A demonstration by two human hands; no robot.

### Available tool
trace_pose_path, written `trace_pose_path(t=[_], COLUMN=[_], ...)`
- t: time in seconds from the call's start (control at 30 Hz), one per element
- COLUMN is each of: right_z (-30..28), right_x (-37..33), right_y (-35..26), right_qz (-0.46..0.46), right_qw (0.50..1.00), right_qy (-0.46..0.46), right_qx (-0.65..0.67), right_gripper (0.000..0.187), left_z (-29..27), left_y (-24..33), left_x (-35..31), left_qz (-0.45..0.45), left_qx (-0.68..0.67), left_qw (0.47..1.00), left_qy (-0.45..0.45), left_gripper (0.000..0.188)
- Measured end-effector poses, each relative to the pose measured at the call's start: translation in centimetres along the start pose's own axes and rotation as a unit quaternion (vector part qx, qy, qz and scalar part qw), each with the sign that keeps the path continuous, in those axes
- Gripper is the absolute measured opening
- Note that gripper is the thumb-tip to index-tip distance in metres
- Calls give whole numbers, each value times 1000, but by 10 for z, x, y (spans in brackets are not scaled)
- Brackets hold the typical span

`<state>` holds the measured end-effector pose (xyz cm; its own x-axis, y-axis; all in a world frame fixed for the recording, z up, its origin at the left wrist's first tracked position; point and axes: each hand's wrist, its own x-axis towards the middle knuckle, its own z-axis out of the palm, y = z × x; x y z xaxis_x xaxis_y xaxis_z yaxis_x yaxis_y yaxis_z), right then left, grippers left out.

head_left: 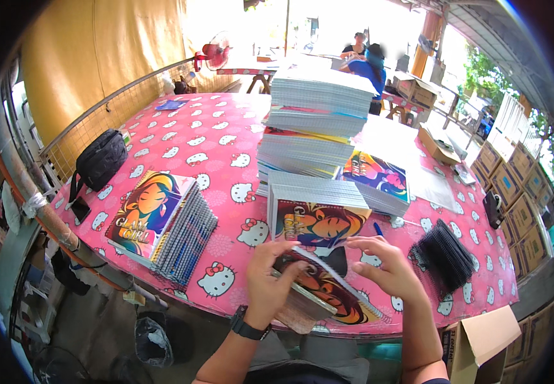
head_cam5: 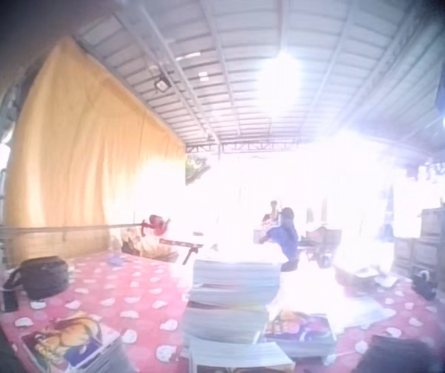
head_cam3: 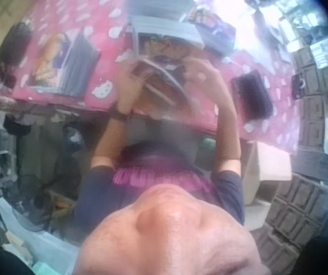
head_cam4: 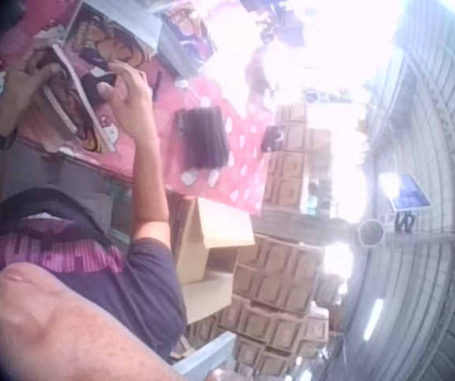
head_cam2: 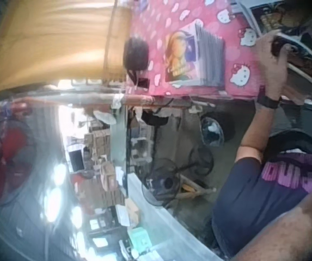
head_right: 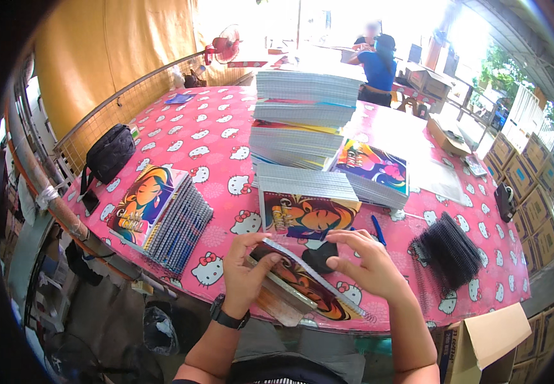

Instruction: The person assembles spiral notebooks by aligning the pages and covers, threading a plastic coil through the pre-punched holes, and trimming the ends of the coil with a hand tool.

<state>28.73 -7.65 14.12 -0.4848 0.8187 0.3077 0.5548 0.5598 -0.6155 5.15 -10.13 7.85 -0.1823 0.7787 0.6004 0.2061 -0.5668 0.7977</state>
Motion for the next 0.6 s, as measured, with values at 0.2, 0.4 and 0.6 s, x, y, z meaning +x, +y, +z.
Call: trace_pose_path(t=[0.2, 0.4, 0.6], right_z=[0, 7, 3], right_x=[-19, -22, -26], right_y=[-79, -75, -75], right_qz=[-54, -30, -42], right_qw=[987, 981, 988], right_qy=[151, 145, 138], right_qx=[10, 123, 52], right_gripper=[24, 23, 26], left_z=[26, 27, 25], left_y=[59, 51, 52], left_x=[2, -9, -15], left_qz=[93, 59, 32], left_qx=[-33, -121, -122], left_qw=[988, 985, 986], left_qy=[-119, -104, -112], left_gripper=[31, 33, 28])
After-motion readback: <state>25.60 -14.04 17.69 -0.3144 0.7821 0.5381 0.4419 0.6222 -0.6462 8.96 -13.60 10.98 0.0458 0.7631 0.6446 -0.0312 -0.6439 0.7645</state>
